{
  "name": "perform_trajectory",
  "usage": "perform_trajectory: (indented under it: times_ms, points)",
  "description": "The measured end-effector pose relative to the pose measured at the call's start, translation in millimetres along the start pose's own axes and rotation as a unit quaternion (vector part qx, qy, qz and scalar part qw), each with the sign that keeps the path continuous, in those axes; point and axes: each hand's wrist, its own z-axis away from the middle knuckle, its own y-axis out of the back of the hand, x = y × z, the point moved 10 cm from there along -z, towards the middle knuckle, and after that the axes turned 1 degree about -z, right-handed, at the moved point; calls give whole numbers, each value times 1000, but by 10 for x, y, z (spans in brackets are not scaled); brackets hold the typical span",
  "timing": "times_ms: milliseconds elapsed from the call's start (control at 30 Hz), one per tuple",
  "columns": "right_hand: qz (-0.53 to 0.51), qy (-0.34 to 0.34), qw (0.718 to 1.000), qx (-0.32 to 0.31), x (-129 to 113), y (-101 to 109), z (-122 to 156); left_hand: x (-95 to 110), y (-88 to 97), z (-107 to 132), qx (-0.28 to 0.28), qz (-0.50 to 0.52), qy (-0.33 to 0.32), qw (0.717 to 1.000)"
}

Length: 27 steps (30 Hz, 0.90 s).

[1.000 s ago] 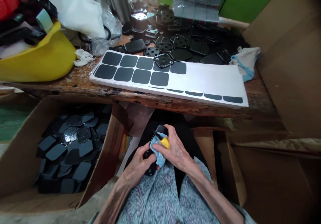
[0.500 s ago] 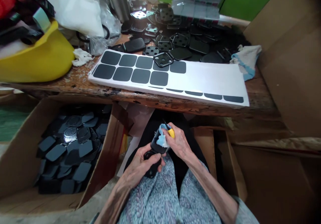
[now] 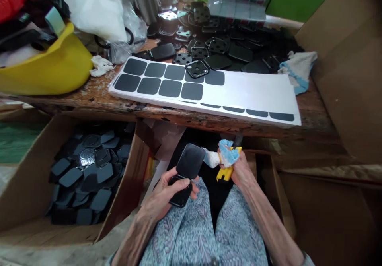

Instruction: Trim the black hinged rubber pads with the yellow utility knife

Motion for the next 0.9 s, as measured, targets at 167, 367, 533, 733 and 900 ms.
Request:
perform_trajectory:
  times_ms: [167,367,533,733,900]
  points:
    - [1,-4,999,-38,-140,-282,221,-53,56,-55,26,9,3,1000]
    - [174,62,977,-105,-289,-747,289,23,-6,-38,18,-5,-28,999]
    - [188,62,972,-126,-277,-788,269,52,-21,-5,13,-8,-29,999]
    - [249,68,955,-147,-215,-794,271,-50,29,-6,-9,-29,8,1000]
    - [331,96,925,-159,-229,-896,234,8,59,-10,-23,-75,3,997]
